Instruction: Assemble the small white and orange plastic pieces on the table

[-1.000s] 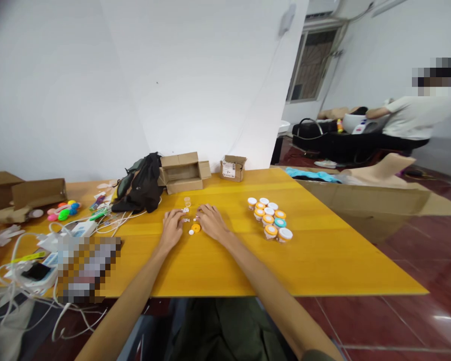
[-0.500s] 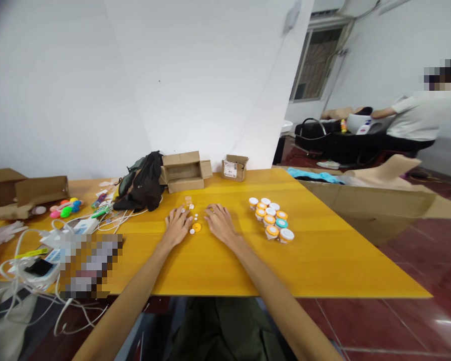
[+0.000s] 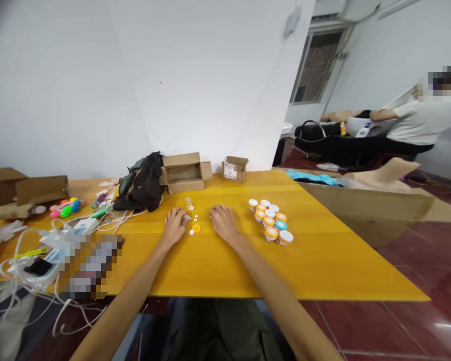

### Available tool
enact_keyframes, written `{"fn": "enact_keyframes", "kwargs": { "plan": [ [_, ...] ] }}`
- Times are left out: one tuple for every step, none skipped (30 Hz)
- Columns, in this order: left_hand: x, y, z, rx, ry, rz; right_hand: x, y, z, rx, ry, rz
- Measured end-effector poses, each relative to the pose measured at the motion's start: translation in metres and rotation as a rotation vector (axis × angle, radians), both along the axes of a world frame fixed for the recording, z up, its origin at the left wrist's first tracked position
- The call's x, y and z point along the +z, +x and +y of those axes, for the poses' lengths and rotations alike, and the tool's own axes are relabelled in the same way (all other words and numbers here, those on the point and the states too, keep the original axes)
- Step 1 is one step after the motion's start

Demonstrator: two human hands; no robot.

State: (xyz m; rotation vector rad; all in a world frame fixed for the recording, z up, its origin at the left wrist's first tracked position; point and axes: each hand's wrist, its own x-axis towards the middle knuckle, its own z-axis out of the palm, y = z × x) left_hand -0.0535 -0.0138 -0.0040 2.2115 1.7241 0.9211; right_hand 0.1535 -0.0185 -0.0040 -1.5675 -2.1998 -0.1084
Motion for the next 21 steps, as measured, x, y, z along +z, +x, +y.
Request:
{"fn": "enact_keyframes", "kwargs": {
  "plan": [
    [0.0, 0.0, 0.001, -0.002, 0.006, -0.013, 0.001, -0.003, 0.002, -0.014, 0.001, -0.009],
    [0.0, -0.001, 0.001, -0.002, 0.015, -0.027, 0.003, -0.006, 0.004, -0.019, 0.002, -0.017],
    [0.0, -0.001, 0.002, -0.001, 0.026, -0.041, 0.005, -0.01, 0.006, -0.013, -0.001, -0.025],
    [0.0, -0.001, 0.002, -0.003, 0.037, -0.051, 0.008, -0.015, 0.008, 0.011, -0.003, -0.034],
    [0.0, -0.002, 0.003, -0.009, 0.048, -0.058, 0.01, -0.021, 0.011, 0.052, 0.0, -0.045],
    [0.0, -0.002, 0.003, -0.018, 0.057, -0.061, 0.013, -0.026, 0.013, 0.092, 0.005, -0.057],
    [0.001, -0.002, 0.003, -0.03, 0.064, -0.061, 0.016, -0.032, 0.015, 0.12, 0.001, -0.071],
    [0.001, -0.002, 0.002, -0.043, 0.066, -0.058, 0.018, -0.037, 0.017, 0.139, -0.015, -0.085],
    [0.002, -0.002, 0.002, -0.054, 0.064, -0.054, 0.02, -0.042, 0.019, 0.15, -0.035, -0.099],
    [0.003, -0.001, 0.001, -0.063, 0.059, -0.05, 0.021, -0.045, 0.021, 0.157, -0.052, -0.11],
    [0.003, -0.001, 0.001, -0.071, 0.053, -0.047, 0.021, -0.048, 0.023, 0.163, -0.066, -0.119],
    [0.003, -0.001, 0.0, -0.08, 0.048, -0.046, 0.021, -0.05, 0.024, 0.168, -0.075, -0.125],
    [0.004, -0.001, 0.0, -0.09, 0.044, -0.049, 0.02, -0.051, 0.025, 0.175, -0.078, -0.128],
    [0.004, -0.001, -0.001, -0.1, 0.042, -0.053, 0.019, -0.052, 0.027, 0.183, -0.077, -0.127],
    [0.003, -0.001, -0.001, -0.108, 0.042, -0.058, 0.018, -0.051, 0.028, 0.193, -0.073, -0.123],
    [0.003, -0.001, -0.001, -0.112, 0.042, -0.064, 0.016, -0.051, 0.028, 0.204, -0.069, -0.118],
    [0.003, -0.001, -0.001, -0.112, 0.041, -0.07, 0.016, -0.05, 0.029, 0.215, -0.066, -0.114],
    [0.002, -0.001, -0.001, -0.108, 0.04, -0.076, 0.015, -0.049, 0.029, 0.223, -0.064, -0.11],
    [0.002, -0.001, -0.001, -0.103, 0.039, -0.08, 0.015, -0.048, 0.028, 0.227, -0.064, -0.107],
    [0.002, -0.001, 0.0, -0.099, 0.039, -0.083, 0.016, -0.046, 0.027, 0.226, -0.063, -0.105],
    [0.001, -0.001, 0.0, -0.096, 0.04, -0.083, 0.017, -0.045, 0.026, 0.223, -0.062, -0.102]
  ]
}}
